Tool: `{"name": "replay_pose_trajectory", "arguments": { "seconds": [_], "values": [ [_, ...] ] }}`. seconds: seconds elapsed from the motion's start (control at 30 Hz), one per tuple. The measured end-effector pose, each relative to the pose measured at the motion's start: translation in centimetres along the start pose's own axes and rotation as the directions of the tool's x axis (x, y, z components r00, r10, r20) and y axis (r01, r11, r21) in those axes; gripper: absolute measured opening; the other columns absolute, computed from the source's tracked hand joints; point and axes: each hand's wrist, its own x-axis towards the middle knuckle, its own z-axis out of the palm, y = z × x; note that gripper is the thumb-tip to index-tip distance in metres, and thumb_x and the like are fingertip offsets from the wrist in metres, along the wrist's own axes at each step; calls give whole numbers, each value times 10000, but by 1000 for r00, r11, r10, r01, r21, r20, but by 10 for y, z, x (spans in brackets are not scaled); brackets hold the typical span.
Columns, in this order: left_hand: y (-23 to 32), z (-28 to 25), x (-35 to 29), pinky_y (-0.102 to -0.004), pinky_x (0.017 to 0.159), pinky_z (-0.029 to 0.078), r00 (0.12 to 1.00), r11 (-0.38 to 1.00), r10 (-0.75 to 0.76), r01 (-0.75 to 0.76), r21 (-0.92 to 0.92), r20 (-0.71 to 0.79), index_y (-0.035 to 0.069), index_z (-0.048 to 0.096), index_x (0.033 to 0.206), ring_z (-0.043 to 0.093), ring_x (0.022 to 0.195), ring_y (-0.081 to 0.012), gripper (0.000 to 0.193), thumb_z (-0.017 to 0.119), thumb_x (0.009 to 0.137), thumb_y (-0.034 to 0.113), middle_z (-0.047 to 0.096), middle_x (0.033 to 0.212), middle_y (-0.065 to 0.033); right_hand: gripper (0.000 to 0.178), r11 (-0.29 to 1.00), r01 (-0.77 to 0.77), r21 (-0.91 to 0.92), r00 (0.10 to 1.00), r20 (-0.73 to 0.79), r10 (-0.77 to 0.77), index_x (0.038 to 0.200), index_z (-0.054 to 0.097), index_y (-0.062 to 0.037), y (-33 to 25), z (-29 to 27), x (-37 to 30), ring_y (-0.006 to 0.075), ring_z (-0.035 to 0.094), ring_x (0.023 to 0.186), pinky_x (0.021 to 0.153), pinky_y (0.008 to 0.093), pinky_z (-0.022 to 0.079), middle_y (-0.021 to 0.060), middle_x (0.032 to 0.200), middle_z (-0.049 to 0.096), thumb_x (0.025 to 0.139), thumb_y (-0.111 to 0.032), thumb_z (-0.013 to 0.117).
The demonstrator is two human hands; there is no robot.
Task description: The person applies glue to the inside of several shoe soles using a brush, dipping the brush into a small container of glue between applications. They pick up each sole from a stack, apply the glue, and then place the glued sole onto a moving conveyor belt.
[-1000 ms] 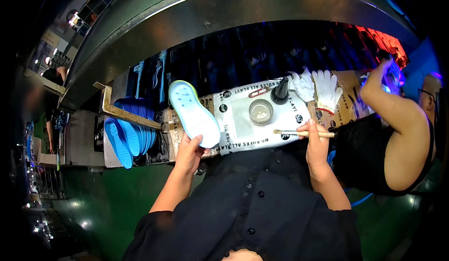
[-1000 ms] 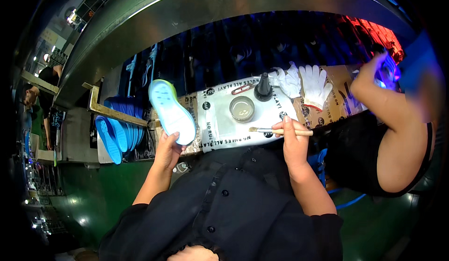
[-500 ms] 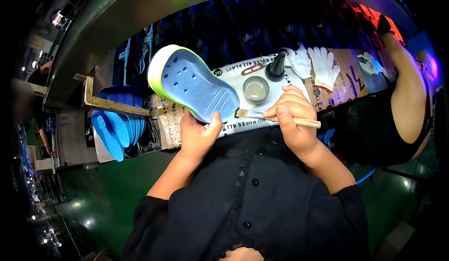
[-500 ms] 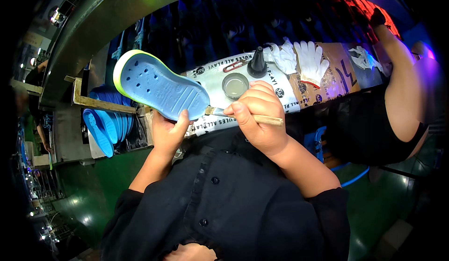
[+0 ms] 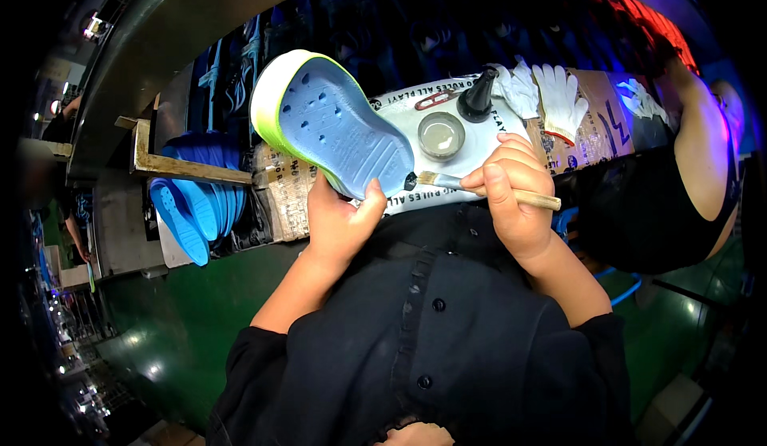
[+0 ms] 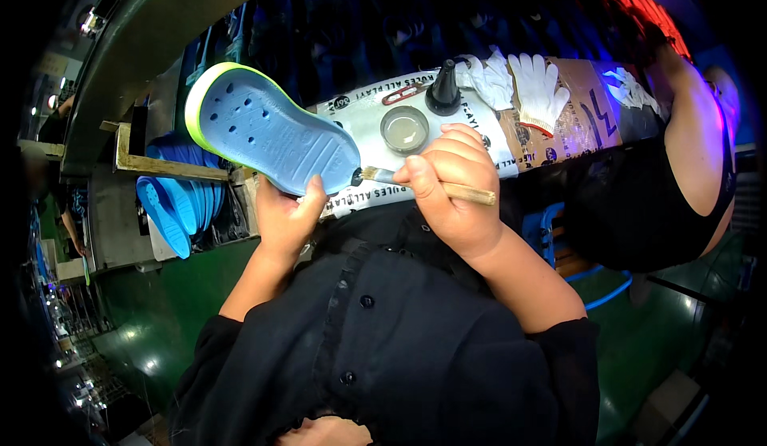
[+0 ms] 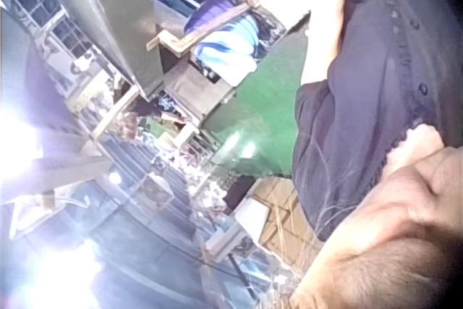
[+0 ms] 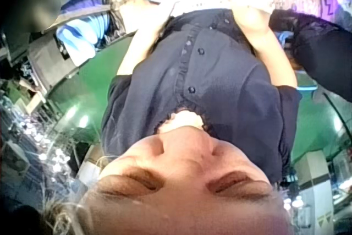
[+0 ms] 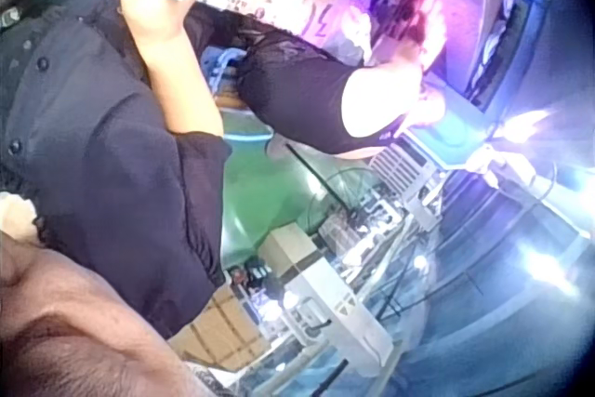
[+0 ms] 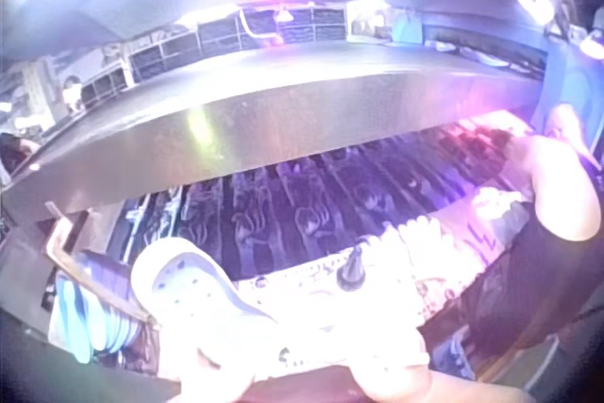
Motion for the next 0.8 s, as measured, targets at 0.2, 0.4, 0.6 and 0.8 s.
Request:
{"name": "replay_pose_trajectory", "arguments": {
  "seconds": [0.2,0.4,0.6,0.8],
  "values": [
    [3,2,-3,-301,758,476,999,1000,-20,19,9,29,-53,527,1026,618,811,-197,352,641,725,91,634,898,-137,202,995,74,-61,997,31,-72,606,626,-68,3,10,1,230,480,564,675,323,369,45,571,559,800,-108,593],
    [0,3,-4,-295,745,477,1000,1000,20,-20,17,23,-49,535,1022,615,801,-182,344,642,718,74,637,889,-127,198,995,41,-95,999,14,-40,603,627,-71,2,3,-2,224,499,574,730,329,389,39,562,551,793,-123,605],
    [4,8,-1,-290,752,476,1000,999,25,-26,-39,-12,-61,526,1035,612,803,-179,354,637,723,63,635,896,-131,189,990,110,-93,991,92,-102,606,628,-82,2,9,-3,216,513,573,767,356,397,27,563,552,787,-129,612],
    [1,5,-2,-286,778,469,1000,996,-1,-2,-86,-29,-74,514,1049,608,833,-183,364,633,730,56,628,930,-140,211,999,22,-26,993,119,-19,608,631,-76,1,2,-7,222,515,582,782,357,400,36,572,563,808,-130,589]
  ]
}}
